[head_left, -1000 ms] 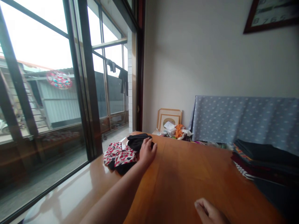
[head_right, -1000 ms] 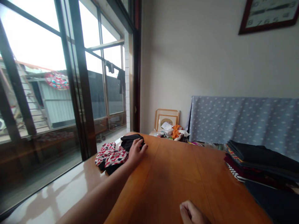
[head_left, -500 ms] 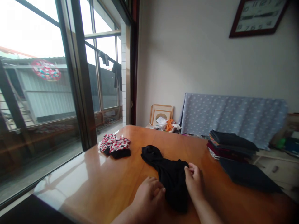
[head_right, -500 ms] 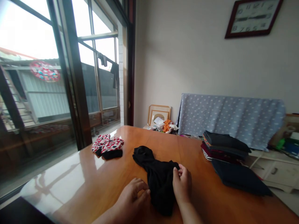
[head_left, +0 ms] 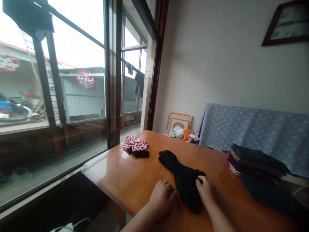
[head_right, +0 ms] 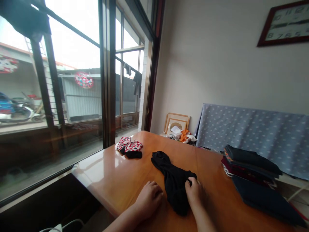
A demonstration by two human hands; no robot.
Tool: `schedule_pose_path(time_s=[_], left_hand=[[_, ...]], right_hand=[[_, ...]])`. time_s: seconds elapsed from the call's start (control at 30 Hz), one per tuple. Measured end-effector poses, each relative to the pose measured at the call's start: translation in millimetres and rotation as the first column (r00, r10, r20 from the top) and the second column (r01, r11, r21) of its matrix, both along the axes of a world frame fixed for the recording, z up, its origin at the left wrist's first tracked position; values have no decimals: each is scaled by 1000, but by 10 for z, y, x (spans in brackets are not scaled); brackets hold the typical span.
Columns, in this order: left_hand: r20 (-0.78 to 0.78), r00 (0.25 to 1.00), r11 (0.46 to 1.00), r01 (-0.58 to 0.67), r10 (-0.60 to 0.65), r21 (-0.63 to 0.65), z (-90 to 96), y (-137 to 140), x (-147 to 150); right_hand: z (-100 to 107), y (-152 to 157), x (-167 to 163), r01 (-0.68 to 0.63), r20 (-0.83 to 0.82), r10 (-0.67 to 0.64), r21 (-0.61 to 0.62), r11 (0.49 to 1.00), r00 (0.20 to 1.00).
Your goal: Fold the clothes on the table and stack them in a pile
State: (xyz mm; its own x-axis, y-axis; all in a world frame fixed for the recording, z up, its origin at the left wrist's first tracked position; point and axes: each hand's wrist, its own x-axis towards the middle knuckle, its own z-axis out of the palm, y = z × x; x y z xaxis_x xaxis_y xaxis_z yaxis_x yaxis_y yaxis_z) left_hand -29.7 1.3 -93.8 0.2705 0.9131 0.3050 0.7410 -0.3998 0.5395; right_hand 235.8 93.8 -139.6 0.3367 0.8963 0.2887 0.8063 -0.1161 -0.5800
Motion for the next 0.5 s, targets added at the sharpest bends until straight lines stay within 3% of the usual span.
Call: schedule_pose_path(time_s=[0.1, 0.23, 0.3, 0.37, 0.43, 0.5], left_hand=[[-4, 1000, 999, 5, -5, 33, -26, -22, -10], [8, 1000, 998, -16, 15, 53, -64, -38, -11], [37, 999, 999, -27, 26, 45, -73, -39, -13], [93, 995, 999, -35, 33, 12, -69, -37, -22], [185, 982, 998, -37, 45, -49, -57, -39, -35], [299, 953, 994, -21, 52, -104, -49, -54, -42]], right_hand=[[105, -45, 36, -38, -274, 45, 31, 999, 961], [478, -282, -31, -33, -498, 127, 192, 981, 858], [695, -508, -134, -33, -493, 194, 316, 948, 848], [852, -805, -274, -112, -456, 314, 417, 902, 833], [907, -1153, -430, -260, -378, 437, 435, 862, 816], [864, -1510, -579, -418, -256, 523, 368, 831, 813]])
